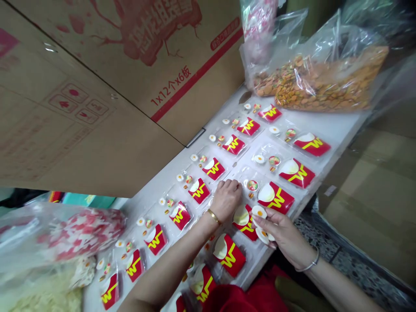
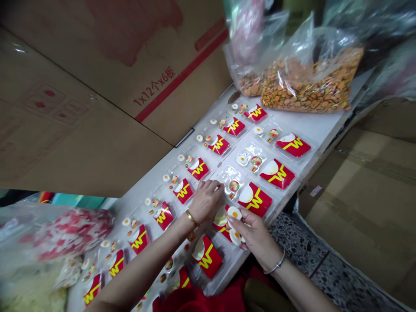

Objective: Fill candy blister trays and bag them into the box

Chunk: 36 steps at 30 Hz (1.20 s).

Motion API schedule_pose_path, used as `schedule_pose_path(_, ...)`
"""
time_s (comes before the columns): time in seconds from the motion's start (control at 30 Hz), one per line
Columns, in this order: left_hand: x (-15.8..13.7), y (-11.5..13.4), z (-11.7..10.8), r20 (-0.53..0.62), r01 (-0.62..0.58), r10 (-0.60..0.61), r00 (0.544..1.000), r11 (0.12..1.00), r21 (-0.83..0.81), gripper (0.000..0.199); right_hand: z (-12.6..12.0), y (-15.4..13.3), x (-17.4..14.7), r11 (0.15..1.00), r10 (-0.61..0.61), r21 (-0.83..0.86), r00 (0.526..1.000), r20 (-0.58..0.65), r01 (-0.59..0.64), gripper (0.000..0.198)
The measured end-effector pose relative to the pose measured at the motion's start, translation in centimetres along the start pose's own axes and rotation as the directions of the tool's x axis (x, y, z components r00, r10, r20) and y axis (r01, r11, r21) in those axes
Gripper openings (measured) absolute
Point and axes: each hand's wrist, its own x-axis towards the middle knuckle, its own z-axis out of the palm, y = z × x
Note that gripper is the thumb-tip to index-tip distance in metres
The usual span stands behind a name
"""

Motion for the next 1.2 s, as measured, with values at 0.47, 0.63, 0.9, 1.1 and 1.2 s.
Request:
schedule_pose_path(0.47, -9.1, 1.8, -2.0, 0.147, 0.292, -0.465, 0.873, 0.258, -0.921, 0.023, 3.1, 1.8, -1.4, 0.993, 0.115, -0.062, 0.976, 0.187, -0.105, 0.040)
schedule_pose_path(0.63, -9.8, -1.8, 0.3, -0.004, 0.343, -0.665, 0.747, 0.391, -0.854, 0.018, 3.4, 3.1, -1.9, 0.997, 0.078, -0.035, 0.986, 0.150, -0.073, 0.043)
schedule_pose_path(0.9, -8.3, -2.0, 1.2, -0.162, 0.488, -0.589, 0.792, 0.769, -0.412, 0.016, 3.9, 4.3, -2.3, 0.980, 0.006, -0.199, 0.996, 0.089, 0.012, 0.050)
schedule_pose_path(1.1, -12.4, 1.3, -0.6, 0.045, 0.315, -0.462, 0.886, 0.527, -0.789, 0.035, 5.5, 4.9, -2.7, 0.965, -0.057, -0.248, 0.994, 0.098, 0.079, 0.062)
schedule_pose_path(1.2, -15.1, 3.1, -0.2, 0.250, 0.310, -0.359, 0.899, 0.118, -0.944, 0.038, 6.6, 5.6, -2.8, 0.959, -0.012, -0.277, 0.989, 0.146, 0.053, 0.064)
